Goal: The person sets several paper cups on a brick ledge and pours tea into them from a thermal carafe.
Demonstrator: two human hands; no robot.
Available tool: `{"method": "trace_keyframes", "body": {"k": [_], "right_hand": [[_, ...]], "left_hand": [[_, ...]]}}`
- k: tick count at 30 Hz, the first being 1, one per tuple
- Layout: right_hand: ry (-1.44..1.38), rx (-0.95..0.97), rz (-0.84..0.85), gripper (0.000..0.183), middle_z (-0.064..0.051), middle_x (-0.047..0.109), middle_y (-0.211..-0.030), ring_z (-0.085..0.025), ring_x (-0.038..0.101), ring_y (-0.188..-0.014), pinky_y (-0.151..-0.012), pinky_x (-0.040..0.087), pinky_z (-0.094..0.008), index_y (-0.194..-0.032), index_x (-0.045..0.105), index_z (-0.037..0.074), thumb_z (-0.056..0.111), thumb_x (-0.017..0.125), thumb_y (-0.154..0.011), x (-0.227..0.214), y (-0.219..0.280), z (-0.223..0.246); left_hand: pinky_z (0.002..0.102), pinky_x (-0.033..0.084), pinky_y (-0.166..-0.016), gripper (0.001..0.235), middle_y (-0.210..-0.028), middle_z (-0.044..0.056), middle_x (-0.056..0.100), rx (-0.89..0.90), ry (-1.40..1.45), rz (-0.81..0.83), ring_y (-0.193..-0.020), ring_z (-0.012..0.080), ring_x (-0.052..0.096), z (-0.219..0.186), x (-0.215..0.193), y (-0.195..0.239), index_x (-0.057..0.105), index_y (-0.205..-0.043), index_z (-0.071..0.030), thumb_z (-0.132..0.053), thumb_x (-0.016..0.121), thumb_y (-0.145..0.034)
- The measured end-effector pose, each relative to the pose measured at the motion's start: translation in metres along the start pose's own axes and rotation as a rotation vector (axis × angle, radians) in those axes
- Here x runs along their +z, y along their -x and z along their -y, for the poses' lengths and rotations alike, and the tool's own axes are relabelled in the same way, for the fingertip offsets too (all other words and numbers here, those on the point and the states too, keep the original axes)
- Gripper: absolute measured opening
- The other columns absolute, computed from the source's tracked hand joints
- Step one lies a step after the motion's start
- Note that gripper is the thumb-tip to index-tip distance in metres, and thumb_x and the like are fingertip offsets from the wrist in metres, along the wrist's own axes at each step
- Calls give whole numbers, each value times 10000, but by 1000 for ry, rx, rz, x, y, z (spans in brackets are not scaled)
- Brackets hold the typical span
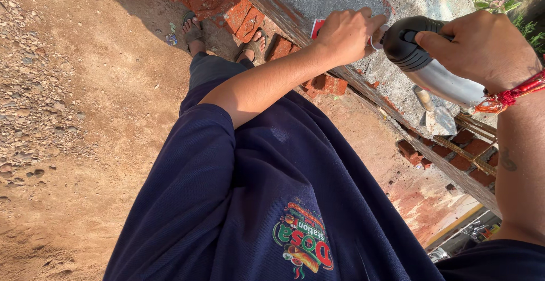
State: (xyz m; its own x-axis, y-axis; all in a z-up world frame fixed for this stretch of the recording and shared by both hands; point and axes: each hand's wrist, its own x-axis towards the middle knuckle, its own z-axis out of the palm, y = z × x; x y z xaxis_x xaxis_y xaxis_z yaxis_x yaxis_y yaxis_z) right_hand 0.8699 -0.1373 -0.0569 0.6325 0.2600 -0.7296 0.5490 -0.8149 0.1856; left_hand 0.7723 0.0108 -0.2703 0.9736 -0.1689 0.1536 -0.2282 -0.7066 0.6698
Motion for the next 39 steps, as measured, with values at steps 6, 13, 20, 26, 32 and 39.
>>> {"method": "trace_keyframes", "body": {"k": [6, 13, 20, 26, 32, 39], "right_hand": [[-50, -34, -37, 529, -169, 629, -561, -278, 635, -476, -496, 534, -412, -1071, 832, 87, 568, 613, -1072, 8, -4, -12], [-42, -25, -31, 517, -180, 641, -587, -292, 656, -517, -537, 549, -417, -1037, 837, 95, 561, 617, -1066, 5, -3, -10], [-38, -65, -61, 541, -171, 640, -595, -292, 658, -524, -548, 552, -415, -1045, 836, 93, 589, 622, -1079, -2, -1, -5], [19, 25, -6, 558, -174, 619, -537, -287, 643, -479, -495, 534, -402, -954, 826, 72, 570, 589, -1034, -13, 5, 8], [95, -76, -43, 535, -135, 603, -511, -241, 614, -436, -440, 499, -359, -928, 832, 92, 542, 574, -1058, -9, 4, 2], [109, -166, -107, 488, -107, 602, -515, -218, 602, -421, -415, 486, -337, -956, 833, 110, 508, 574, -1065, 1, 1, -10]], "left_hand": [[338, 578, -490, 498, -870, 74, 696, 16, -14, -18, -627, 182, 731, 0, 5, -1, 651, -1150, -124, -330, 858, -746], [337, 572, -473, 423, -842, 75, 690, 19, -2, -58, -606, 184, 725, 4, 8, -1, 650, -1167, -114, -328, 820, -844], [346, 567, -464, 457, -843, 75, 689, 12, -43, -40, -607, 190, 728, 5, 6, -3, 655, -1179, -136, -356, 826, -817], [337, 571, -467, 508, -870, 76, 692, 14, -46, -5, -629, 186, 732, 5, 10, -3, 660, -1172, -150, -360, 840, -747], [343, 538, -422, 228, -814, 74, 680, 11, -54, -5, -564, 173, 704, 6, 19, -4, 665, -1095, -135, -342, 710, -1010], [307, 527, -381, 302, -810, 114, 684, 52, -61, -16, -523, 148, 690, 9, 20, -7, 665, -1094, -96, -322, 718, -901]]}}
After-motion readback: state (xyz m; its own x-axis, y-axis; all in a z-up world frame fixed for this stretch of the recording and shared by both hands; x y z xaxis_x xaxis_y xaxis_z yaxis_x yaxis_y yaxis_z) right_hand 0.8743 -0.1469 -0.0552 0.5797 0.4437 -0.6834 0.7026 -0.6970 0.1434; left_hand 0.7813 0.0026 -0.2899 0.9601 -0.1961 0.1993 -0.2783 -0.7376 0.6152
